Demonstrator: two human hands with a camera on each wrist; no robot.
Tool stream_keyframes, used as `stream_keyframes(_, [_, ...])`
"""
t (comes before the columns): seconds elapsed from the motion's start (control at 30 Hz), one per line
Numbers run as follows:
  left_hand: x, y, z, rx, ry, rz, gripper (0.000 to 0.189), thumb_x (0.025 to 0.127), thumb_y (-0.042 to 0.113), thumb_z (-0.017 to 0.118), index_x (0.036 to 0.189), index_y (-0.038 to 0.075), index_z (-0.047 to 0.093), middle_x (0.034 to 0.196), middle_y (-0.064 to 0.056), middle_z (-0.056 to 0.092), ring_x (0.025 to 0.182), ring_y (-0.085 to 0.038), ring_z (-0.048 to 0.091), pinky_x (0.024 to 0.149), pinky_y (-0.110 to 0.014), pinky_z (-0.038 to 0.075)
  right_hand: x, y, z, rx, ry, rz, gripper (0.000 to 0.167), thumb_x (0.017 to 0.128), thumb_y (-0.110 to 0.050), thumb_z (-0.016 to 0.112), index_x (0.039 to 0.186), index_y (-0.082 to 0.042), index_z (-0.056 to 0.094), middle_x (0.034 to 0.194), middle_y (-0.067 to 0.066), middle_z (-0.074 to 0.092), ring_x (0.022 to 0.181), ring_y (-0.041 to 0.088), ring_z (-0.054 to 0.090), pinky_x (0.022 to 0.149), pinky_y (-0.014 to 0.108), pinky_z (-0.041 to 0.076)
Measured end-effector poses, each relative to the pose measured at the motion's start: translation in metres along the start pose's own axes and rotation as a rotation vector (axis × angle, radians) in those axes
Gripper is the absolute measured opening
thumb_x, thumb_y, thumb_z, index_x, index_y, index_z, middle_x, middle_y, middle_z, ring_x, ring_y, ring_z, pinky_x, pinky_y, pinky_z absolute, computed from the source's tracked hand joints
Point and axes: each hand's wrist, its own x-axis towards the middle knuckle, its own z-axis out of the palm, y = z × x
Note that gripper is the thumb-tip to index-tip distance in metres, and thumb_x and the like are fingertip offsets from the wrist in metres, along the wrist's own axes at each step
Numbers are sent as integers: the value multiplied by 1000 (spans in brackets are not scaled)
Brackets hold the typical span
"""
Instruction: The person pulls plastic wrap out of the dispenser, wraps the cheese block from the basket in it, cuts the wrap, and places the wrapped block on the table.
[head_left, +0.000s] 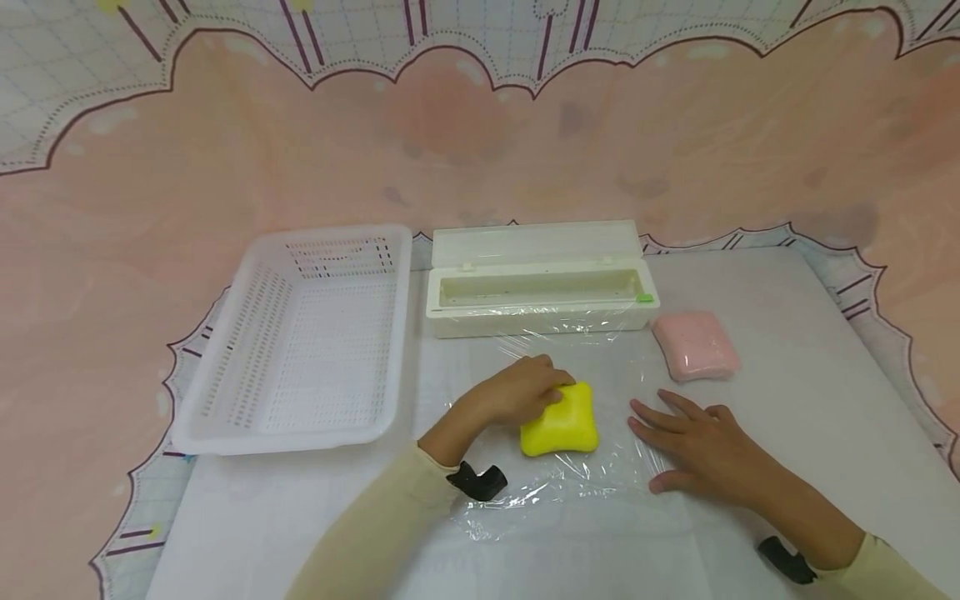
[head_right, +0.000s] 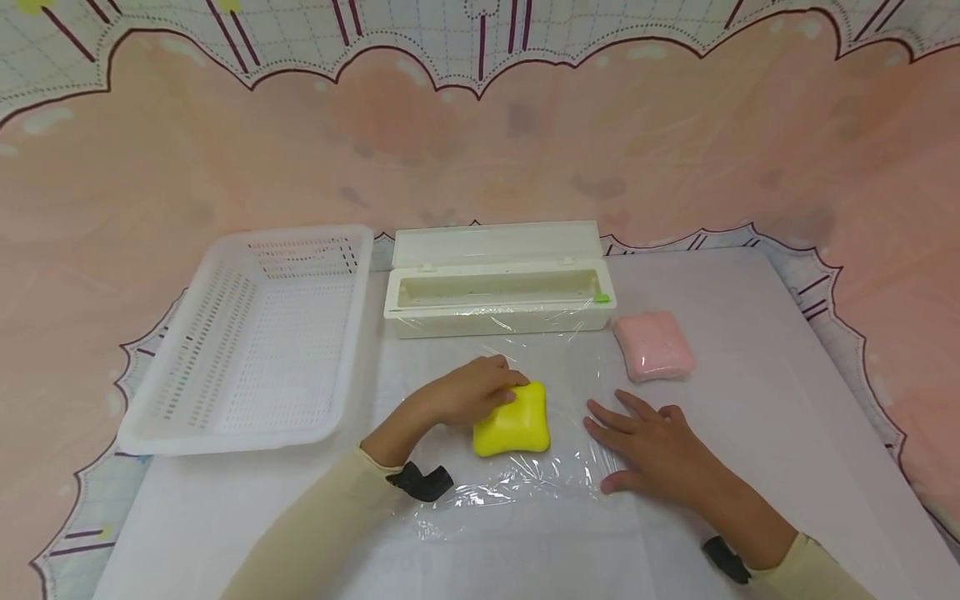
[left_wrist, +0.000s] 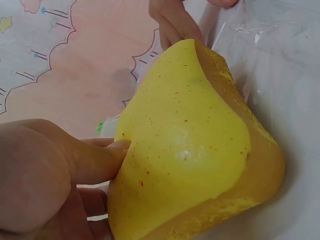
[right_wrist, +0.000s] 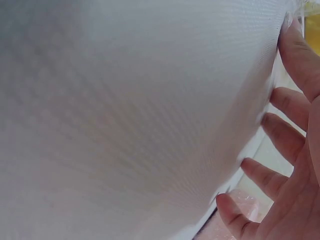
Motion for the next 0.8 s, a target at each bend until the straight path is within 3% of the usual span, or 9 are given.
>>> stream_keyframes(0.2, [2,1,5,11,-1,-30,34,105,16,56,138,14,64,114,-7,64,97,-18,53,88,-28,46,1,0,2,-10,12,0,85,78,-74,69,150,-32,51,159,-4,47,145,40,40,94,62,48])
stream_keyframes(0.4, [-1,4,11,-39,37,-202,43,100,34,65,141,21,61,126,-3,67,111,-19,60,92,-38,51,2,0,4,-16,13,-1,86,77,-75,68,150,-33,51,159,-4,47,145,39,40,94,63,48])
stream_keyframes(0.47, [-2,4,13,-66,59,-232,47,96,38,70,140,23,61,130,-1,67,116,-19,61,96,-39,51,2,0,5,-12,13,2,87,77,-76,68,151,-33,50,159,-4,46,146,39,40,94,63,47])
stream_keyframes(0.8, [-3,-6,27,-97,133,-171,45,91,35,77,133,23,66,123,-1,68,115,-20,61,103,-36,49,0,7,4,21,27,-9,89,76,-78,67,152,-36,48,160,-7,45,146,35,40,93,60,47])
